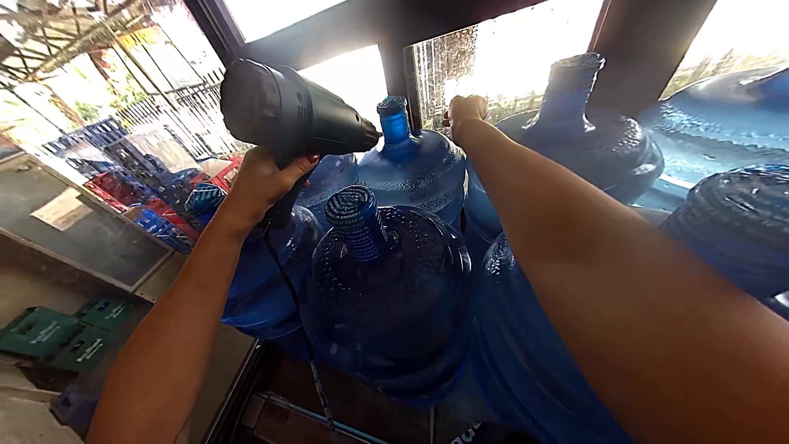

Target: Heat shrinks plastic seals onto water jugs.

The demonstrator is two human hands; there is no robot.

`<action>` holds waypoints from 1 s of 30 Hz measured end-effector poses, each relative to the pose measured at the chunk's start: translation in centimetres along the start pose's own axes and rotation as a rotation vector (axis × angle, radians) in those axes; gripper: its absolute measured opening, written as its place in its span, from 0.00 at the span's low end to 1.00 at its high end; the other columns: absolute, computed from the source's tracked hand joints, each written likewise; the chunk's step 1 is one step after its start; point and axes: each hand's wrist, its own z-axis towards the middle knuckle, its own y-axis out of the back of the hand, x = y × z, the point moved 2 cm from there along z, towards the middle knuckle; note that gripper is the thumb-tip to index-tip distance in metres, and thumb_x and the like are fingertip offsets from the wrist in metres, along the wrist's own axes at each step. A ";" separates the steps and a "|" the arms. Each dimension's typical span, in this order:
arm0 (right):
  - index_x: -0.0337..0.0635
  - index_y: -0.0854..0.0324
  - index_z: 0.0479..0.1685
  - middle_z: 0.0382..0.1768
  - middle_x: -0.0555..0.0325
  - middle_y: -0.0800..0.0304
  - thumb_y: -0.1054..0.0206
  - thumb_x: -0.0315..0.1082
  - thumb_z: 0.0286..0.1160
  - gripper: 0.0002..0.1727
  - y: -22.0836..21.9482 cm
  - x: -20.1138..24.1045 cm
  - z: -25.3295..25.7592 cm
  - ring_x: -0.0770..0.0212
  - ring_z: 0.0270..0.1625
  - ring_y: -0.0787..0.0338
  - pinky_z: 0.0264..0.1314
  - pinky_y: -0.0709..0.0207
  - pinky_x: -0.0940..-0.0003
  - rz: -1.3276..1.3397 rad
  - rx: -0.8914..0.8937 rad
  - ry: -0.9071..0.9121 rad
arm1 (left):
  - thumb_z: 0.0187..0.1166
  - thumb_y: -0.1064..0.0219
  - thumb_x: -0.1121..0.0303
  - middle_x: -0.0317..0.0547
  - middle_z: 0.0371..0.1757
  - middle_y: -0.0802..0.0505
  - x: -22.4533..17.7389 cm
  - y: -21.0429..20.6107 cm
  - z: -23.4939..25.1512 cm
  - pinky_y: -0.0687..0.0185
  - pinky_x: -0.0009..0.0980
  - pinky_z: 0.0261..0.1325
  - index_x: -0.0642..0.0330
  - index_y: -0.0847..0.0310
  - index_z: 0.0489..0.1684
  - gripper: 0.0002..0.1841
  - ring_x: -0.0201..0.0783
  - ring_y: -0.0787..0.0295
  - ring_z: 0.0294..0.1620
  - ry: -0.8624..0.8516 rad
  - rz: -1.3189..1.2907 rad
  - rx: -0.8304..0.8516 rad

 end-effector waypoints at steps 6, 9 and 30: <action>0.29 0.24 0.71 0.69 0.37 0.19 0.44 0.36 0.86 0.23 0.2 -0.5 0.7 0.47 0.71 0.16 0.70 0.22 0.50 -0.078 -0.006 0.032 | 0.84 0.33 0.57 0.34 0.39 0.07 -0.2 0.7 2.3 0.08 0.29 0.39 0.56 0.21 0.59 0.15 0.29 0.08 0.33 0.185 -0.237 -0.151; 0.30 0.22 0.67 0.68 0.38 0.17 0.45 0.36 0.85 0.21 0.5 -0.5 1.2 0.47 0.69 0.15 0.69 0.22 0.49 -0.142 -0.033 0.058 | 0.86 0.35 0.56 0.37 0.38 0.07 -0.4 1.5 2.9 0.08 0.30 0.36 0.55 0.21 0.60 0.15 0.31 0.08 0.32 0.301 -0.314 -0.124; 0.21 0.18 0.57 0.63 0.28 0.16 0.38 0.30 0.81 0.17 -1.4 1.5 0.2 0.35 0.67 0.16 0.70 0.29 0.34 -0.843 0.221 0.312 | 0.88 0.40 0.54 0.46 0.34 0.10 4.9 0.5 6.2 0.13 0.31 0.28 0.56 0.20 0.61 0.17 0.37 0.11 0.26 0.605 -0.631 0.120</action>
